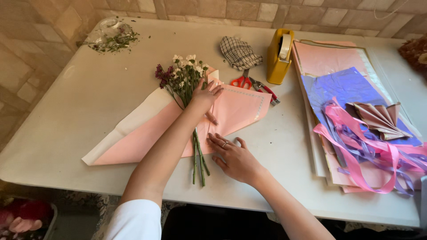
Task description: The person wraps a small bouquet of flowers in decorative paper by hand, folding and securing the paper around the stems.
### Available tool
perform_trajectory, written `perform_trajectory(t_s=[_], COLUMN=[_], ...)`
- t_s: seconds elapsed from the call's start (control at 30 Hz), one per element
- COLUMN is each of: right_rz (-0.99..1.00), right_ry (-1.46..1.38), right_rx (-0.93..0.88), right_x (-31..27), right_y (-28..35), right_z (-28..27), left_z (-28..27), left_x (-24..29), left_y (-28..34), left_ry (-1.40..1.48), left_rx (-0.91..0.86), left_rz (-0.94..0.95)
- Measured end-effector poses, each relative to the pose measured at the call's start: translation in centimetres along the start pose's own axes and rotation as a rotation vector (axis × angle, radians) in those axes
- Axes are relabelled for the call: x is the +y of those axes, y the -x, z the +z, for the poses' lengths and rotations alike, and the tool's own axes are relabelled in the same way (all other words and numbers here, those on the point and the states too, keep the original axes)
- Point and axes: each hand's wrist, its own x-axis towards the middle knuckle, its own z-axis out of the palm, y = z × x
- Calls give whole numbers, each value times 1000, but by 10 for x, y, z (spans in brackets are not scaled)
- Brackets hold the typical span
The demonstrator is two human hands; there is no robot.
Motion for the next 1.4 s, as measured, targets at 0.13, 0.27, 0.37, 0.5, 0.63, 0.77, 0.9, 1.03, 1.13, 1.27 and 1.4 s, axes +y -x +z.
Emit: perform_trajectory(t_s=[0.13, 0.27, 0.37, 0.5, 0.63, 0.77, 0.9, 1.03, 1.13, 1.27, 1.4], right_rz=[16, 11, 18, 58, 66, 58, 6, -8, 11, 17, 12], right_ry=[0, 44, 75, 79, 88, 134, 186, 123, 117, 108, 133], right_rx=[51, 37, 20, -5, -34, -63, 138, 193, 188, 190, 195], right_x=[0, 5, 12, 29, 33, 33, 18, 14, 14, 22, 28], right_y=[-1, -4, -8, -20, -24, -25, -13, -10, -9, -13, -16], right_z=[-1, -5, -8, -11, -12, -9, 8, 11, 14, 23, 37], left_z=[11, -2, 19, 20, 7, -18, -13, 37, 20, 62, 110], left_x=[-3, -3, -5, -4, 2, 7, 10, 3, 18, 35, 50], left_y=[-9, 4, -10, -19, -2, 16, 21, -19, 6, 13, -10], left_ry=[-25, 17, 34, 63, 55, 54, 87, 76, 23, 136, 232], left_rx=[22, 36, 67, -47, 0, -20, 101, 222, 405, 668, 728], left_rz=[-2, 19, 20, -26, -35, -62, -55, -15, -14, 37, 142])
